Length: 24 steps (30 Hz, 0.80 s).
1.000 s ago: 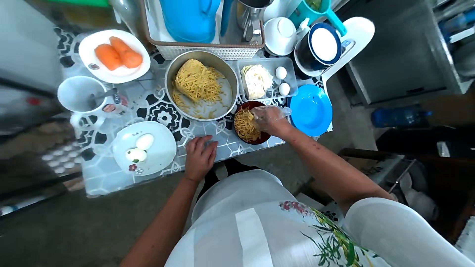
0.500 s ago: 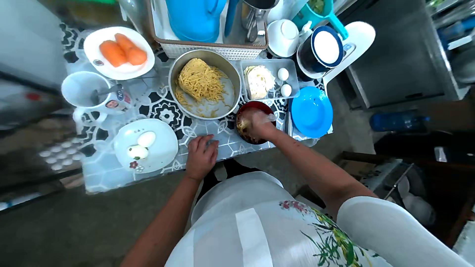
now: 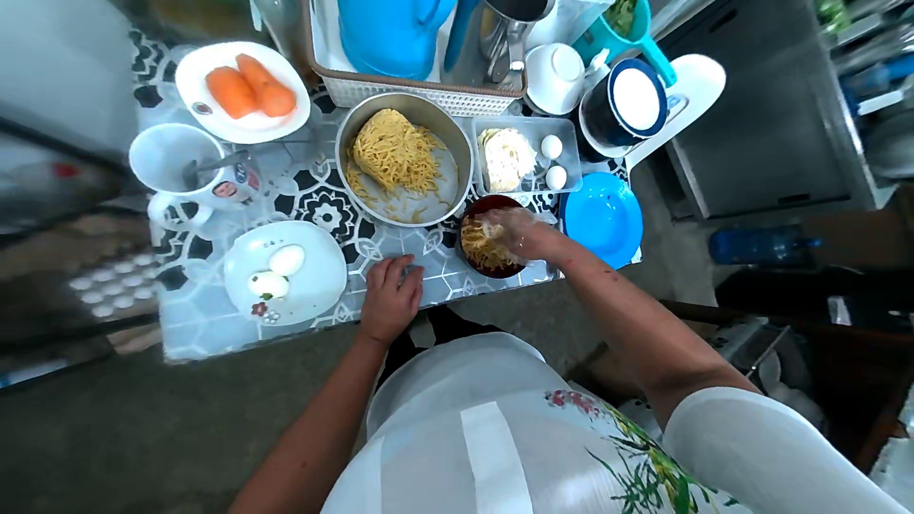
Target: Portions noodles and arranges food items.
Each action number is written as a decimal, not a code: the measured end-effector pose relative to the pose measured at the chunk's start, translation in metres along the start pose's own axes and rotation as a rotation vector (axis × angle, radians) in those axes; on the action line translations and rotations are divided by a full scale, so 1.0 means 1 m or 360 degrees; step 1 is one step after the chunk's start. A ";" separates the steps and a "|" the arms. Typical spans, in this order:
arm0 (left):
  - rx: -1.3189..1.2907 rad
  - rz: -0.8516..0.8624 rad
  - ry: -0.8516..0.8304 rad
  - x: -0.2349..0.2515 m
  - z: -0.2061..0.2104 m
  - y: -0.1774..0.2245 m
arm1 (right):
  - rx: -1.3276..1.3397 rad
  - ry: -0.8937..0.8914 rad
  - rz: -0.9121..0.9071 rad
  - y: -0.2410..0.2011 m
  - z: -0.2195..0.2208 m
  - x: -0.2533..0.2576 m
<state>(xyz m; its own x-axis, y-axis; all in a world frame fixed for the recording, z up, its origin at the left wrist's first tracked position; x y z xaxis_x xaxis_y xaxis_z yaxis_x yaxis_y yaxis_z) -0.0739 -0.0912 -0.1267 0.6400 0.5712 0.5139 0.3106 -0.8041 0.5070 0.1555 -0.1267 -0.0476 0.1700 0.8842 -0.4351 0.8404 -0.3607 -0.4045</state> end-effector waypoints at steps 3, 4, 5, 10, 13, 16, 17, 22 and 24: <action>-0.0008 -0.0009 -0.0017 0.001 0.001 0.000 | 0.0026 0.0019 -0.0025 -0.003 -0.009 -0.004; -0.0006 -0.0009 -0.0010 0.000 0.001 0.000 | 0.0015 -0.0018 -0.0072 -0.004 -0.010 -0.005; -0.0002 -0.0007 -0.0003 0.000 0.001 -0.001 | -0.0005 -0.0048 -0.0123 -0.003 -0.012 -0.006; 0.0001 -0.0010 0.0014 0.001 0.000 0.000 | 0.0160 0.0486 -0.0139 0.000 -0.057 -0.019; -0.0001 -0.0022 0.0011 0.001 0.001 -0.001 | 0.0199 0.0373 -0.0114 -0.005 -0.030 -0.018; 0.0007 -0.0009 0.0010 0.002 0.000 0.000 | -0.0146 0.0161 0.0015 -0.002 0.009 -0.016; 0.0008 -0.0005 0.0008 0.002 0.000 0.001 | -0.0256 0.0170 0.0120 0.004 0.011 -0.016; 0.0026 -0.0009 -0.0013 0.003 0.000 0.001 | -0.0197 0.0472 -0.0152 -0.011 0.004 -0.021; 0.0003 -0.0002 -0.0050 0.004 0.000 0.002 | -0.0051 0.0351 -0.0286 -0.013 0.019 -0.016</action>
Point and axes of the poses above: each hand's wrist, its own x-axis towards the middle knuckle, its own z-axis out of the palm, y = z × x, the point moved 8 cm from there along x, towards the middle knuckle, and after that the axes turned 9 degrees about y, right-handed, at the moved point
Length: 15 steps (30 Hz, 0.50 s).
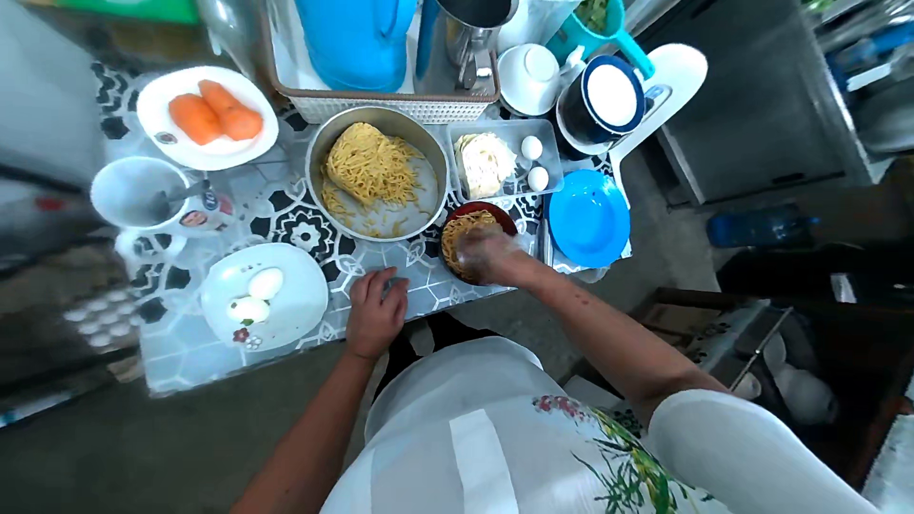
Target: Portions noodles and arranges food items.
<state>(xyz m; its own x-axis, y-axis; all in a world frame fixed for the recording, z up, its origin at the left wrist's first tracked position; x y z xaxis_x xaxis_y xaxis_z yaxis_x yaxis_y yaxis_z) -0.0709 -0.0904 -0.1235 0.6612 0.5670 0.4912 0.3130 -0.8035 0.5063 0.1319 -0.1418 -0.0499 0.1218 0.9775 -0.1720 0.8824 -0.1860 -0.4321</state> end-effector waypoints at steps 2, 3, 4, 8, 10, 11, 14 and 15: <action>-0.0071 0.0010 -0.0007 0.001 -0.002 0.000 | 0.0137 -0.0005 0.0005 0.006 -0.005 0.005; -0.0122 0.0002 -0.0005 0.000 -0.003 0.000 | 0.0223 0.0029 0.0039 0.010 -0.017 0.008; -0.0173 -0.0011 0.0009 0.001 -0.007 0.001 | 0.0318 0.0074 0.0121 0.015 -0.034 0.008; -0.0253 -0.0086 0.0121 0.022 -0.040 0.013 | 0.0919 0.0259 0.0543 0.051 -0.090 -0.002; -0.0248 -0.0112 0.0205 0.043 -0.061 0.014 | 0.1297 0.0331 0.0675 0.056 -0.108 -0.003; -0.0230 -0.0148 0.0230 0.057 -0.071 0.011 | 0.1429 0.0377 0.0688 0.053 -0.115 0.002; -0.0103 -0.0275 0.0185 0.108 -0.095 -0.008 | 0.1475 0.0480 0.0535 0.021 -0.125 0.039; -0.0043 -0.0330 0.0099 0.128 -0.097 -0.016 | 0.1328 0.0502 0.0423 0.007 -0.123 0.057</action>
Point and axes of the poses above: each hand's wrist, its own x-axis towards the middle knuckle, its own z-axis out of the palm, y = z × x, the point moved 8 cm from there along x, towards the middle knuckle, and after that the axes turned 9 degrees about y, right-handed, at the moved point
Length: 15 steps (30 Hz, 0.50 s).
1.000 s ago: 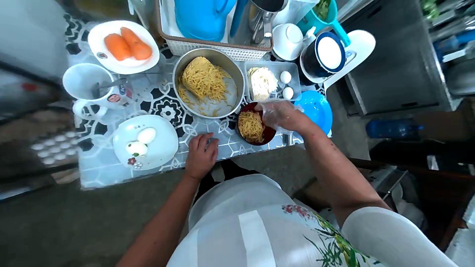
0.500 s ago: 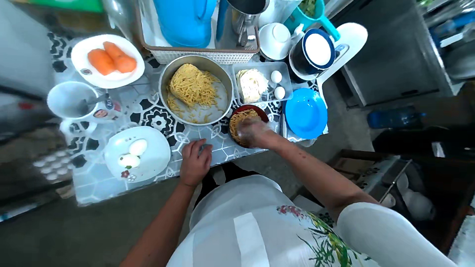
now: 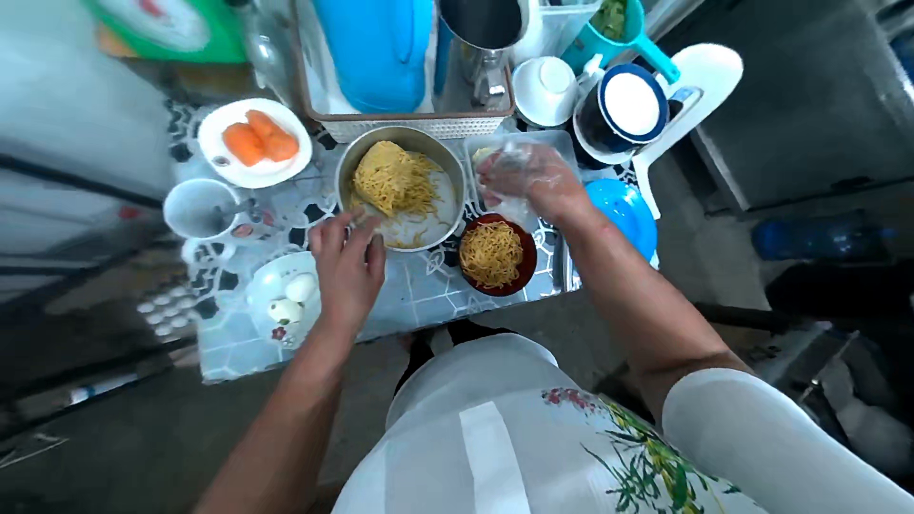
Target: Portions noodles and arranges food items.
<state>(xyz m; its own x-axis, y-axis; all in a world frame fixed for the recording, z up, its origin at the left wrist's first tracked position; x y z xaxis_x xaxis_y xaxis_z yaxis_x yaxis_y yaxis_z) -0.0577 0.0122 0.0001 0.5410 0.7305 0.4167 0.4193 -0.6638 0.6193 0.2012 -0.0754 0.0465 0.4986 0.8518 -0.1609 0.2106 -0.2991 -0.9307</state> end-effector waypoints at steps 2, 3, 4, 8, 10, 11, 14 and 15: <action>0.0121 -0.0083 -0.0169 0.038 0.009 -0.009 | -0.0464 -0.0034 -0.0316 -0.013 0.042 0.026; 0.0171 -0.0093 -0.0241 0.054 0.018 -0.013 | -0.0711 -0.0063 -0.0388 -0.014 0.065 0.038; 0.0230 -0.0081 -0.0313 0.067 0.029 -0.016 | -0.0938 -0.0129 -0.0363 -0.009 0.087 0.050; 0.0566 0.0065 -0.0554 0.092 0.072 -0.030 | -0.1311 -0.0324 0.0048 0.038 0.142 0.080; 0.0687 0.0036 -0.0630 0.096 0.081 -0.040 | -0.1236 -0.0210 0.0129 0.049 0.144 0.086; 0.0730 0.0018 -0.0665 0.097 0.083 -0.043 | -0.1198 -0.0140 0.0125 0.051 0.142 0.089; 0.0824 0.0036 -0.0710 0.097 0.086 -0.043 | -0.1113 -0.0033 0.0100 0.053 0.139 0.095; 0.0835 0.0044 -0.0717 0.097 0.087 -0.042 | -0.1109 -0.0011 0.0110 0.052 0.138 0.096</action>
Point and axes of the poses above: each hand's wrist, its own x-axis towards the middle knuckle, its own z-axis out of the palm, y = z × x, the point moved 8 cm from there along x, towards the middle knuckle, and after that the axes turned 9 degrees about y, right-handed, at the moved point
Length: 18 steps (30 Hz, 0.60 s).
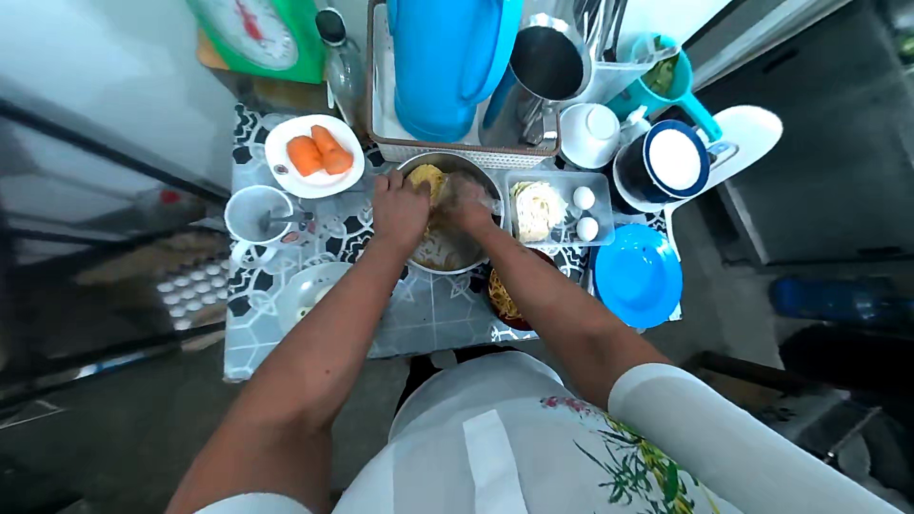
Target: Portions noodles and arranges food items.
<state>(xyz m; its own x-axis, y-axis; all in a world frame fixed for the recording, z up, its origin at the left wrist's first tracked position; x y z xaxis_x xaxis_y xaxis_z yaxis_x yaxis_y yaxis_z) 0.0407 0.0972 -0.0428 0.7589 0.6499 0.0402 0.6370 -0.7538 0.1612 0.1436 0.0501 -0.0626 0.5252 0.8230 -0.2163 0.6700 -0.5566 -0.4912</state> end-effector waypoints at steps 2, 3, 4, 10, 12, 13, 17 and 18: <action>0.0017 0.0011 0.0019 0.001 -0.002 0.001 | -0.0016 0.0045 -0.0046 -0.007 -0.008 0.000; 0.0003 0.0013 0.0046 0.002 -0.004 0.001 | -0.0018 0.0058 -0.0099 -0.010 -0.011 0.001; -0.0027 0.0018 0.0084 0.002 -0.004 0.002 | -0.0012 0.0065 -0.0161 -0.013 -0.013 0.000; -0.0202 -0.0137 0.0194 -0.005 -0.001 0.001 | -0.0345 0.0010 -0.0442 -0.036 0.001 -0.005; -0.0184 -0.0115 0.0119 -0.002 0.008 0.000 | -0.0464 0.0018 -0.0316 -0.041 0.005 -0.007; -0.0191 -0.0087 0.0072 -0.002 0.009 0.001 | -0.0475 0.0050 -0.0279 -0.044 0.004 -0.011; -0.0221 -0.0023 0.0040 -0.010 -0.005 0.003 | -0.0516 0.0117 -0.0363 -0.056 -0.001 -0.024; -0.0201 -0.0026 0.0050 -0.011 -0.008 0.004 | -0.0482 0.0114 -0.0443 -0.058 -0.003 -0.024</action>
<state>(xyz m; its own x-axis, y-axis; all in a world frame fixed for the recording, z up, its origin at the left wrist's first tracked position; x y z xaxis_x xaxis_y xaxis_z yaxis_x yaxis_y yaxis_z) 0.0336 0.0881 -0.0351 0.7427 0.6662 0.0672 0.6257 -0.7263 0.2846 0.0938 0.0621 -0.0260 0.3302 0.9428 -0.0459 0.9099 -0.3309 -0.2501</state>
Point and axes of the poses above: each hand's wrist, its own x-axis towards the middle knuckle, its own z-axis out of the palm, y = z × x, the point moved 8 cm from there along x, towards the middle knuckle, and after that the axes turned 9 degrees about y, right-handed, at the moved point
